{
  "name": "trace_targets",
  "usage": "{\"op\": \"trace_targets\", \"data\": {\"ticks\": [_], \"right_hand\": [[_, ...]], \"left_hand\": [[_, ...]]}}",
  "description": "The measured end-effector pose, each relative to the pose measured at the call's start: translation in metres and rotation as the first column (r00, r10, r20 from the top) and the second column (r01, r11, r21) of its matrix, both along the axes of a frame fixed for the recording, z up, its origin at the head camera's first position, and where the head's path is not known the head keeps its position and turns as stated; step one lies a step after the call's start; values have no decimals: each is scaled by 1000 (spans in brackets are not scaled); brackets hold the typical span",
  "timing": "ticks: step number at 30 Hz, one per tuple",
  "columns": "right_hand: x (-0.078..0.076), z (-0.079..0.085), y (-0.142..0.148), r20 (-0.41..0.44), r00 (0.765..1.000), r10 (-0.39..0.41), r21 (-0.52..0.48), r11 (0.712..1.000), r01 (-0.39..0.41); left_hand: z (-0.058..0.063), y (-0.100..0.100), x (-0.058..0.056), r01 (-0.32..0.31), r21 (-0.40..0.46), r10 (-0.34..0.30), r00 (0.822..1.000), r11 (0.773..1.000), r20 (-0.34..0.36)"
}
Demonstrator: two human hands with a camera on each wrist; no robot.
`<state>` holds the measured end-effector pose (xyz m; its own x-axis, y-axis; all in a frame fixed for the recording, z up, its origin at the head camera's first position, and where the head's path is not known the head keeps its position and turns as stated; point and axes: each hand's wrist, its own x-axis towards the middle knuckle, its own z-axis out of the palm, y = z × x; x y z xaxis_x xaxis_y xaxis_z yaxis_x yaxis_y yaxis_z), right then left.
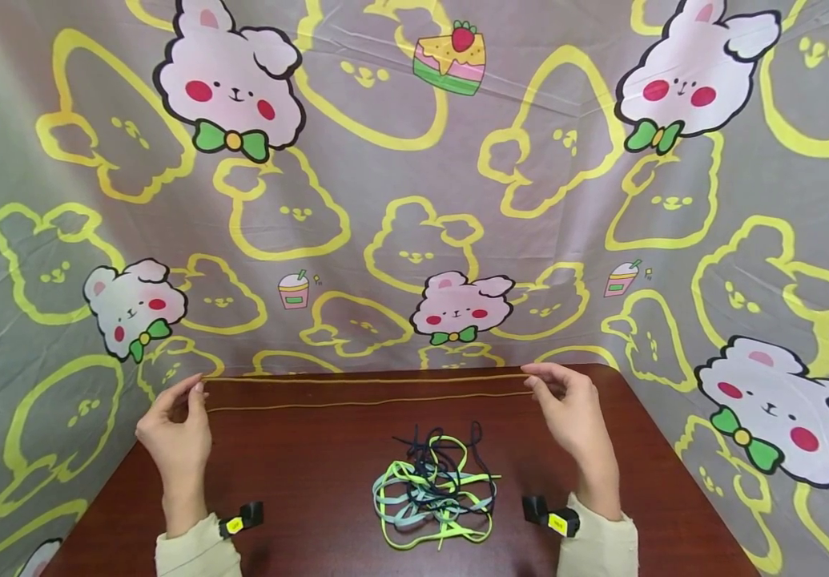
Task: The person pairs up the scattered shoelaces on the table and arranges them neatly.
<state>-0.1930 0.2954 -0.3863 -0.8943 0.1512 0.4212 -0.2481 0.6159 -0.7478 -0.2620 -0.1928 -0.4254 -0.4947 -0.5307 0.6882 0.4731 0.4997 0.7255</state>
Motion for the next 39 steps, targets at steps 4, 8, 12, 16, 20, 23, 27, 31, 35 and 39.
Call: {"op": "trace_targets", "data": {"ticks": [4, 8, 12, 16, 20, 23, 27, 31, 35, 39], "right_hand": [[0, 0, 4, -32, 999, -21, -14, 1000, 21], [0, -1, 8, -56, 998, -33, -28, 999, 31], [-1, -3, 15, -56, 998, -36, -26, 999, 35], [-2, -5, 22, -36, 999, -39, -17, 999, 38], [-4, -8, 28, -11, 998, -61, 23, 998, 62], [-5, -10, 35, 2, 998, -57, 72, 996, 57], [-3, -13, 45, 37, 999, -38, 128, 991, 33], [-1, -18, 55, 60, 997, -49, 165, 986, 39], [-1, -24, 65, 60, 995, -85, 205, 976, 71], [1, -28, 75, 69, 991, -119, 251, 963, 98]], "left_hand": [[1, -3, -1, -15, 21, 15, 1000, 1000, 1], [1, -7, -1, -32, 23, 31, 999, 999, 10], [-1, -13, -1, -50, -12, 50, 998, 999, 37], [0, -24, 0, -62, -63, 66, 996, 996, 53], [4, -38, 0, -45, -141, 52, 998, 989, 47], [6, -50, -1, -30, -217, 39, 999, 976, 37], [7, -64, -3, -7, -317, 24, 998, 948, 51], [5, -75, -3, 15, -384, 23, 995, 923, 94], [2, -84, -1, 27, -435, 22, 994, 900, 106], [-3, -90, -1, 18, -468, 41, 992, 883, 116]]}}
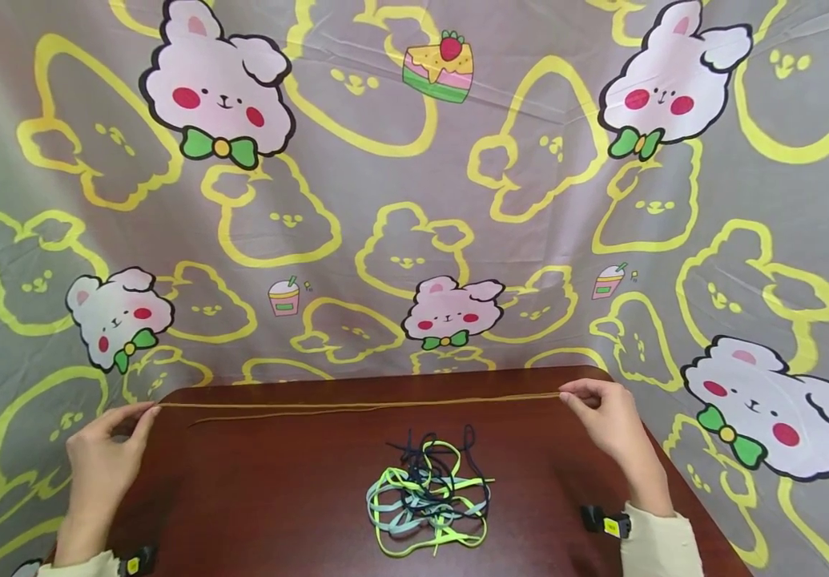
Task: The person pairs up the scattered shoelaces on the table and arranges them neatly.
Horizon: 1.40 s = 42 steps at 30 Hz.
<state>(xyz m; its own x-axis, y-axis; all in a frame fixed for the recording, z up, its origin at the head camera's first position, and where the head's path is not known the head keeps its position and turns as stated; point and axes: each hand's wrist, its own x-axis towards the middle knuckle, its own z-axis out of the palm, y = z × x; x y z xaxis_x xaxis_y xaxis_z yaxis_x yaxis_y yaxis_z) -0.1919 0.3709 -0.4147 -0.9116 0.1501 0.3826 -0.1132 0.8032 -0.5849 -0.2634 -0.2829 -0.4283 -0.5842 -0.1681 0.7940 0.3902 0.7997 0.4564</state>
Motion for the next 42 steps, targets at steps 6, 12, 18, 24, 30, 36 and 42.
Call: {"op": "trace_targets", "data": {"ticks": [6, 12, 18, 24, 30, 36, 42], "right_hand": [[6, 1, 15, 12, 1000, 11, 56, 998, -12], [10, -10, 26, 12, 1000, 28, 90, 996, -29], [13, -25, 44, -3, 1000, 31, 142, 989, -30], [14, -30, 59, 1, 1000, 21, 184, 983, -21], [11, -28, 66, 42, 999, 14, 214, 977, -23], [7, -31, 71, 11, 993, -118, 198, 974, 113], [2, -38, 76, -67, 984, -164, 212, 961, 175]], "left_hand": [[-11, -4, -6, 0, -39, -1, 1000, 999, -19], [-14, -14, -10, -21, -65, 20, 1000, 998, -16], [-18, -24, -9, -20, -92, 25, 998, 996, 55], [-25, -31, -10, -6, -128, 14, 998, 992, 61], [-29, -35, -12, -16, -143, 31, 994, 990, 105], [-33, -44, -12, -40, -159, 62, 989, 986, 136], [-39, -53, -10, -17, -192, 36, 995, 981, 93]]}}
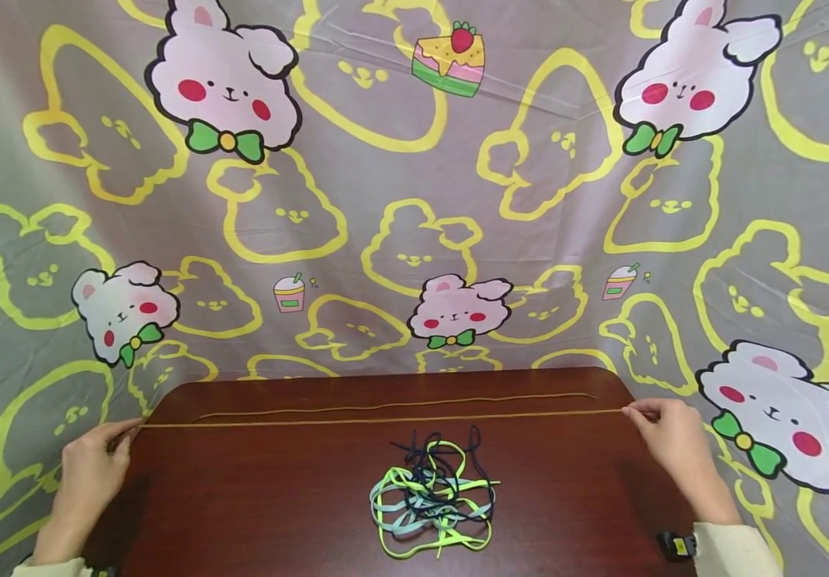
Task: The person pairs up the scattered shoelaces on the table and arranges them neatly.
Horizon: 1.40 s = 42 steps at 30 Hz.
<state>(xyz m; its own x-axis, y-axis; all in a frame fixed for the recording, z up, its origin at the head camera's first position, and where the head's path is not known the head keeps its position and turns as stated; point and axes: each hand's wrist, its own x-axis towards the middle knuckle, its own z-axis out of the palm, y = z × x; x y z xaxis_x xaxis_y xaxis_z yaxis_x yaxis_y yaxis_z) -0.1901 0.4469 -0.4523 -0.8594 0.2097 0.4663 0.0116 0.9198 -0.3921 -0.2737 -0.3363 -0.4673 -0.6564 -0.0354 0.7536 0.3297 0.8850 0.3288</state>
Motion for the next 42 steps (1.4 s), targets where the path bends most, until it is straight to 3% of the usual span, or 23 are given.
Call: {"op": "trace_targets", "data": {"ticks": [5, 11, 19, 29, 37, 40, 42], "right_hand": [[-4, -5, 6, 39, 999, 25, 14, 1000, -25], [-6, -12, 15, 82, 996, -25, 19, 1000, 23], [-18, -19, 23, 128, 991, -36, 34, 999, 32], [-37, -30, 33, 158, 987, -25, 24, 999, 22], [-51, -35, 34, 209, 976, -67, 28, 998, 63], [-57, -37, 36, 248, 966, -79, 23, 997, 75], [-61, -39, 37, 274, 958, -81, 22, 997, 78]], "left_hand": [[-4, -6, -3, -9, 2, 9, 1000, 1000, -2], [-5, -13, -6, -54, 16, 54, 998, 998, 37], [-7, -14, -15, -27, -14, 28, 995, 1000, 97], [-11, -18, -32, -86, 7, 82, 967, 996, 239], [-27, -21, -49, -37, -3, 37, 961, 999, 274], [-32, -22, -55, -37, -5, 37, 949, 999, 314], [-34, -24, -57, -49, -5, 47, 931, 999, 361]]}}
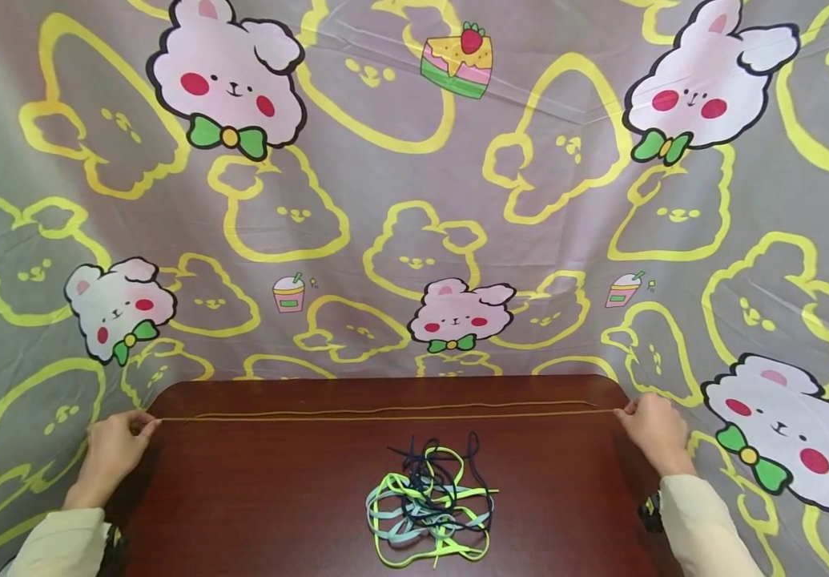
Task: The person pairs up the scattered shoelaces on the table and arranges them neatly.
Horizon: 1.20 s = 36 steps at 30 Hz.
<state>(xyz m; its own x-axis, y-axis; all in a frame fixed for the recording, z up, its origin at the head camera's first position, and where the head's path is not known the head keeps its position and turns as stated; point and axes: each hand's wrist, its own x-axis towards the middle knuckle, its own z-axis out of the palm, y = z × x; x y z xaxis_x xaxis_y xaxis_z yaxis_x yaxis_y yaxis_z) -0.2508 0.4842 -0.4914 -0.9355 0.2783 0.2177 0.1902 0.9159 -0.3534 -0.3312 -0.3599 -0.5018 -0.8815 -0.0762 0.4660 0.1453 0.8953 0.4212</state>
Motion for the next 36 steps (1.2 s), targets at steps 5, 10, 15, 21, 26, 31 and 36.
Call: {"op": "trace_targets", "data": {"ticks": [5, 10, 15, 21, 26, 31, 36], "right_hand": [[-10, -8, 3, 68, 997, -24, -29, 999, 26], [-13, -16, 6, 121, 992, -34, -59, 997, 41], [-12, -22, 10, 154, 987, -45, -86, 995, 59], [-16, -25, 11, 173, 984, -52, -110, 991, 71], [-22, -28, 11, 165, 983, -74, -130, 987, 97], [-28, -30, 12, 153, 986, -67, -155, 984, 91], [-31, -32, 9, 150, 987, -54, -156, 985, 78]], "left_hand": [[-8, -6, -5, -38, 13, 35, 986, 999, 162], [-18, -7, -14, -8, -6, 9, 974, 1000, 225], [-20, 0, -25, -4, -12, 7, 955, 1000, 295], [-23, 5, -33, -46, 25, 36, 947, 999, 318], [-28, 6, -38, -75, 73, 50, 954, 995, 295], [-32, 6, -40, -95, 101, 60, 949, 990, 309], [-34, 7, -41, -107, 102, 68, 942, 989, 327]]}}
